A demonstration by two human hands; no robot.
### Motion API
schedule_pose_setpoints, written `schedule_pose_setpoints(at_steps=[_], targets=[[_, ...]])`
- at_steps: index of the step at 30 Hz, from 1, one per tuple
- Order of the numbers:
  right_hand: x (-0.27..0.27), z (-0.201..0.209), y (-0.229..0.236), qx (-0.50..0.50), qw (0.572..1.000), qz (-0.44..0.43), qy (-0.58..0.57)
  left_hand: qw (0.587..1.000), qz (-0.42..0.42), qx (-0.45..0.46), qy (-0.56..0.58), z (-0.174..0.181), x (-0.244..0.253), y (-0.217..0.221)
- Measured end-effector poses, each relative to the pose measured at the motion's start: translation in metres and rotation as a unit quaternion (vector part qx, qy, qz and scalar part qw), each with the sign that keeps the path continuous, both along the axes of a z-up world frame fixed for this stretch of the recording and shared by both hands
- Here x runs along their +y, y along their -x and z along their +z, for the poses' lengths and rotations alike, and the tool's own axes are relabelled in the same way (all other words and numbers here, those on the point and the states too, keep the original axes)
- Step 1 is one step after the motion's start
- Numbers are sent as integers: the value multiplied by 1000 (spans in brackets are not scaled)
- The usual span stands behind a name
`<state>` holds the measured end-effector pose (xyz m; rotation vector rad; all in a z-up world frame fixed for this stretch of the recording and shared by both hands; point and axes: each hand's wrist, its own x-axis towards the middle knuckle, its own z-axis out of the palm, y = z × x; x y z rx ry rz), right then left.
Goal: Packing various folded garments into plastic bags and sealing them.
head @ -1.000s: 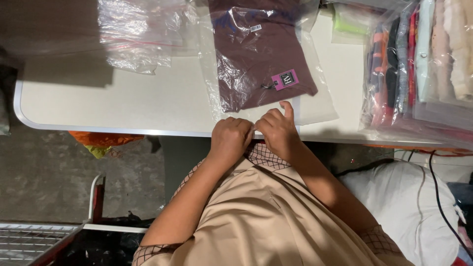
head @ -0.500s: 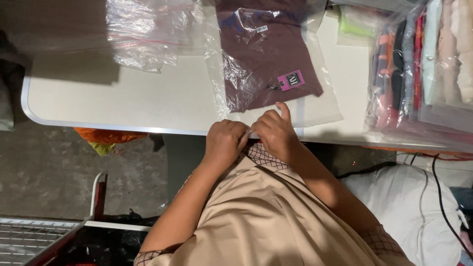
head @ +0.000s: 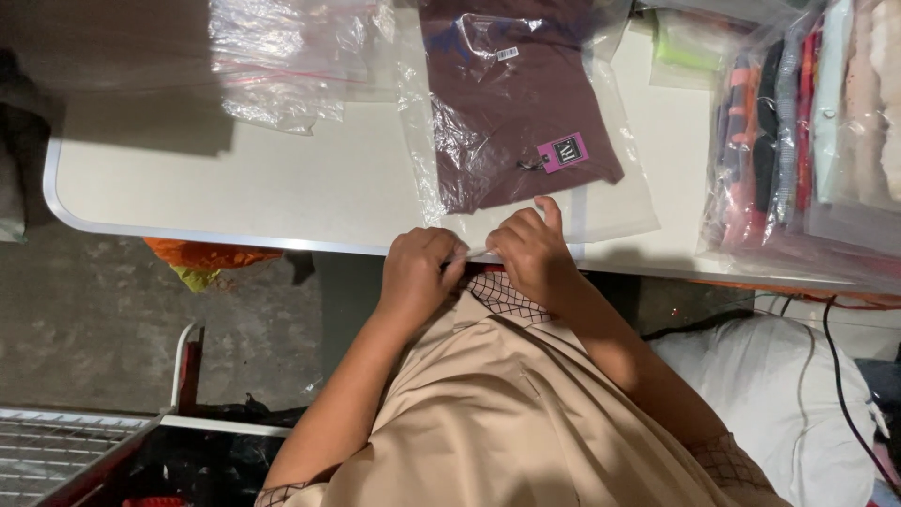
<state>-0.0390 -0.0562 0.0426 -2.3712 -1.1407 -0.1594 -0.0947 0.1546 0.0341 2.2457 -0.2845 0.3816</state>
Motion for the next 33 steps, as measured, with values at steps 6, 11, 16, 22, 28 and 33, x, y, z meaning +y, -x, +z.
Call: schedule_pose_setpoints(at_steps=[6,11,16,22,28,33], targets=[[13,-2,-1,3,999,32,-6,1000,11,4,15,-8,0,1],[14,-12,-1,-11,1000,26,0,1000,14,11,25,-5,0,2],[15,-9,1,-19,999,22,-19,999,7,32,24,1,8,6],[16,-6,2,-9,999,17,-28,996,31,46,75,-8,13,8],[15,-8,2,-12,1000,12,-26,993,27,75,83,-3,14,7],[11,-13,1,-8,1000,9,-24,993,1,90,76,-5,21,8]])
